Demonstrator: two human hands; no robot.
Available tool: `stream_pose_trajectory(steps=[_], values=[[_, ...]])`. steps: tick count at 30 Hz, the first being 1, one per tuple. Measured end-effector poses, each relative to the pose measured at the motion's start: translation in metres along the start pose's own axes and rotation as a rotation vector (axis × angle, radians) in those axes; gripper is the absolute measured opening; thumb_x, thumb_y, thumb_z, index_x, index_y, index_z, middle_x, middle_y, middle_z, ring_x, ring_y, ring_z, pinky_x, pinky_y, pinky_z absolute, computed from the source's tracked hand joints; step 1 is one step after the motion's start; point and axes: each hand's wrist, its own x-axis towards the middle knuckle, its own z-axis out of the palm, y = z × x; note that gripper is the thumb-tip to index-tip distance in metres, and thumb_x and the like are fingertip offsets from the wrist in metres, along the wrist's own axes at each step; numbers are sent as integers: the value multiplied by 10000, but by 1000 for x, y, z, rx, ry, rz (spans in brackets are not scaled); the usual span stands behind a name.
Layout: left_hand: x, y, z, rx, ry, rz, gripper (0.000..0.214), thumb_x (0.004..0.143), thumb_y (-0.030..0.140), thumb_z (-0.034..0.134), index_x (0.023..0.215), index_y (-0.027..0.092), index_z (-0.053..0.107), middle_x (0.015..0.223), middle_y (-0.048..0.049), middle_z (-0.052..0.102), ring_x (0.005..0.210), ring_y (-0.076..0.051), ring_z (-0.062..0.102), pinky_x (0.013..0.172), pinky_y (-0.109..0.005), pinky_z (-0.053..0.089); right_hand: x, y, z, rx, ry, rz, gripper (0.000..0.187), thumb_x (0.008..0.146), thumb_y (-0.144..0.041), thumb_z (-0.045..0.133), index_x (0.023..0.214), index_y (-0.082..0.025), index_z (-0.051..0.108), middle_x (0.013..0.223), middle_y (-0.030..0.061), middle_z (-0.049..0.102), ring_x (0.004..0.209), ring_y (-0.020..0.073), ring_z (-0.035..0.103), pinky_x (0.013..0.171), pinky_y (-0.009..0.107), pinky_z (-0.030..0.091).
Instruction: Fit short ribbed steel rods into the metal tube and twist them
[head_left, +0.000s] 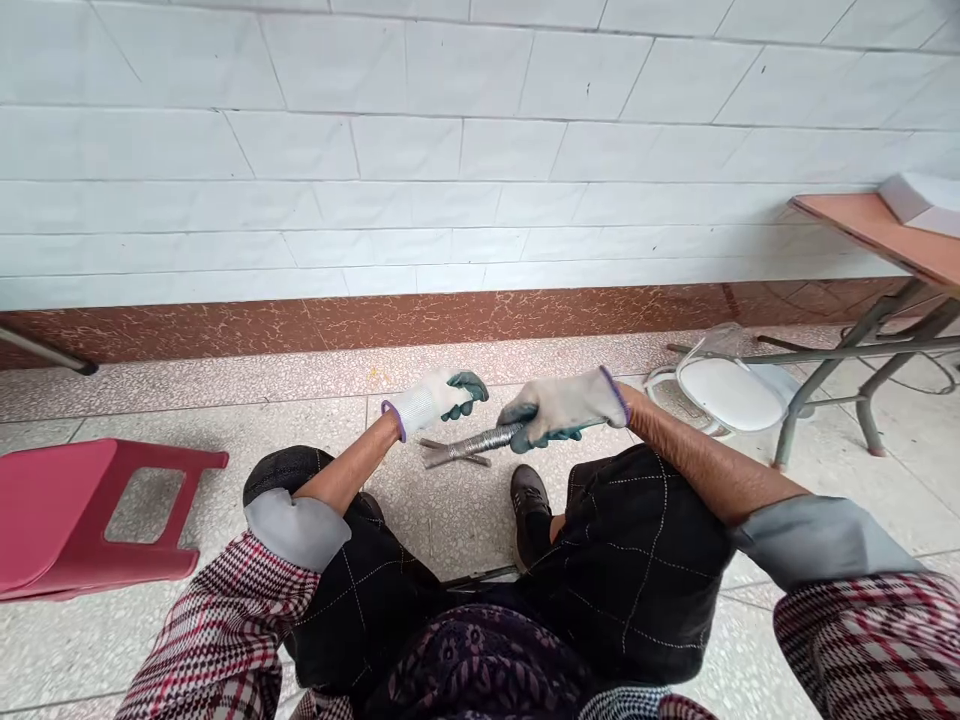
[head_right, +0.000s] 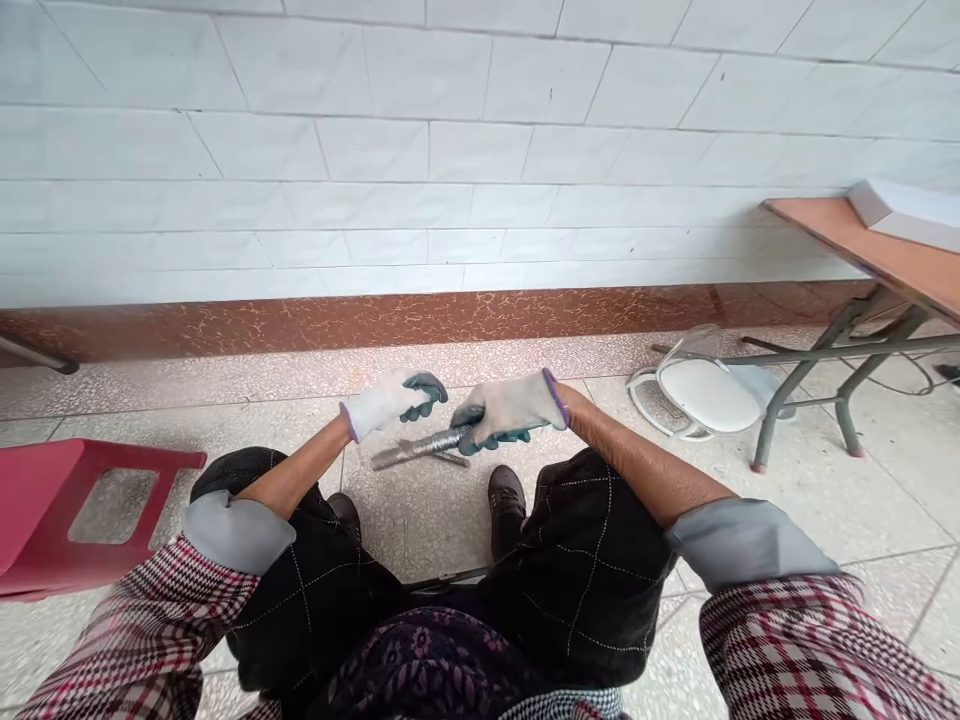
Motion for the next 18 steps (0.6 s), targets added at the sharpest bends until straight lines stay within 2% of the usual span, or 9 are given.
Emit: stream_pose_trajectory(steps=[4, 7, 10, 12, 14, 16, 18], values=[[-4, -5, 3, 103, -25, -81, 130, 777, 114, 697, 891, 153, 746, 571, -26, 635, 485, -90, 464, 458, -195, 296, 25, 15, 2, -256, 76, 204, 333, 772, -482, 723, 947, -204, 779, 645, 56, 631, 604, 214, 591, 533, 306, 430], [-4, -4, 9, 124, -16, -96, 130, 841, 121, 674, 953, 148, 733, 601, -36, 656, 521, -89, 478, 496, -203, 326, 36, 19, -15, -499, 182, 325, 321, 815, -411, 666, 998, -169, 769, 749, 118, 673, 712, 268, 635, 613, 351, 437], [0, -1, 14, 79, -27, -73, 110, 887, 114, 633, 961, 131, 713, 691, -65, 696, 591, -113, 552, 557, -229, 403, 32, 13, -34, -681, 351, 351, 337, 883, -408, 602, 1111, -199, 736, 858, 106, 699, 742, 241, 632, 624, 333, 415], [4, 1, 16, 34, -23, -46, 118, 895, 89, 612, 966, 117, 702, 789, -104, 726, 696, -144, 614, 618, -249, 451, 25, 5, -41, -617, 501, 282, 352, 905, -442, 603, 1138, -206, 720, 861, 81, 688, 719, 208, 604, 612, 315, 408], [8, 3, 14, -5, 21, -2, 138, 882, 57, 609, 972, 109, 701, 862, -132, 739, 809, -168, 639, 665, -252, 467, 18, -5, -42, -411, 628, 190, 331, 902, -423, 626, 1109, -181, 715, 803, 57, 651, 645, 166, 554, 569, 298, 409], [12, 2, 12, -28, 90, 57, 166, 862, 37, 615, 976, 114, 707, 915, -133, 747, 844, -167, 633, 668, -238, 457, 13, -15, -40, -151, 668, 104, 273, 884, -363, 646, 1054, -158, 709, 731, 31, 603, 556, 124, 489, 495, 276, 399], [14, 1, 8, -39, 129, 81, 181, 866, 53, 613, 1001, 124, 711, 940, -120, 748, 759, -138, 610, 618, -226, 425, 10, -22, -36, 59, 638, 30, 221, 857, -316, 667, 998, -150, 702, 686, 9, 566, 505, 98, 444, 429, 252, 378]])
